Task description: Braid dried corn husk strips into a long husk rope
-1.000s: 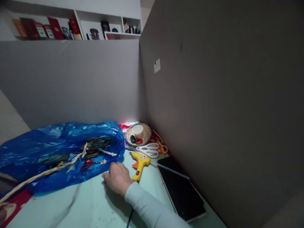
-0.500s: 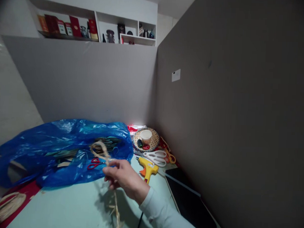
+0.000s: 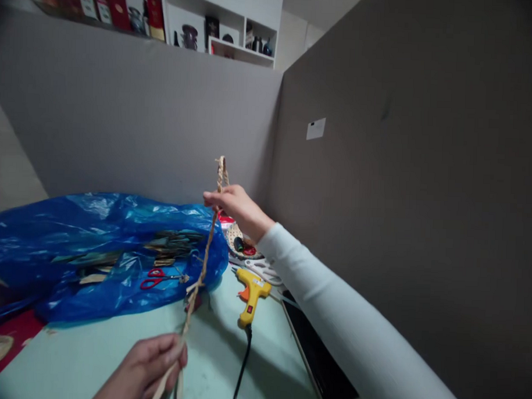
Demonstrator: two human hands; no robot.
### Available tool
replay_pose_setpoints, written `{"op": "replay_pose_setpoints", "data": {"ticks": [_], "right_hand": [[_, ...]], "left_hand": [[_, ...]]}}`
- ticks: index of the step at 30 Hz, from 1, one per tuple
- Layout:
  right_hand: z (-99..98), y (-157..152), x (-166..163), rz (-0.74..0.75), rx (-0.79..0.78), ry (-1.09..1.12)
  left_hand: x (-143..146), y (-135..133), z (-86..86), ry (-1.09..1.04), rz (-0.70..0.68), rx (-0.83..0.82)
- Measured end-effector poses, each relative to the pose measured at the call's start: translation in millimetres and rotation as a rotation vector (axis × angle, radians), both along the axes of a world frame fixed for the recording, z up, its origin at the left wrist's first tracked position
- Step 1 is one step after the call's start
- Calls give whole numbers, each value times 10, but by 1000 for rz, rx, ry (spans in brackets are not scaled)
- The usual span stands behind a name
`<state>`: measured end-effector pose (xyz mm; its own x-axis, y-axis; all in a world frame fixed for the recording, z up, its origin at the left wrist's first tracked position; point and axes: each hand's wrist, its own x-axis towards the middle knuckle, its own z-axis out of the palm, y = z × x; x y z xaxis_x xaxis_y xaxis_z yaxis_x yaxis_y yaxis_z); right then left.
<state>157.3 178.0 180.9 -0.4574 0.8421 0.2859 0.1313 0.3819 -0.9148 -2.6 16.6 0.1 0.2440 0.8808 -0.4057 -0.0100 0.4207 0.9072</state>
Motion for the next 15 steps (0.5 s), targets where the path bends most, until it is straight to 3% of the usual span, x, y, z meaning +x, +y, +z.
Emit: {"op": "replay_pose_setpoints", "data": {"ticks": [4,11,15], "right_hand": [[60,377,-125,20,-24,33],[248,606,-442,145,100,112],[64,959,-669,-73,176,-54]], "left_hand": [[6,147,-128,-34,172,-35],[33,239,-130,-32,316,-117],[26,269,-97,-39,325,-140]]}}
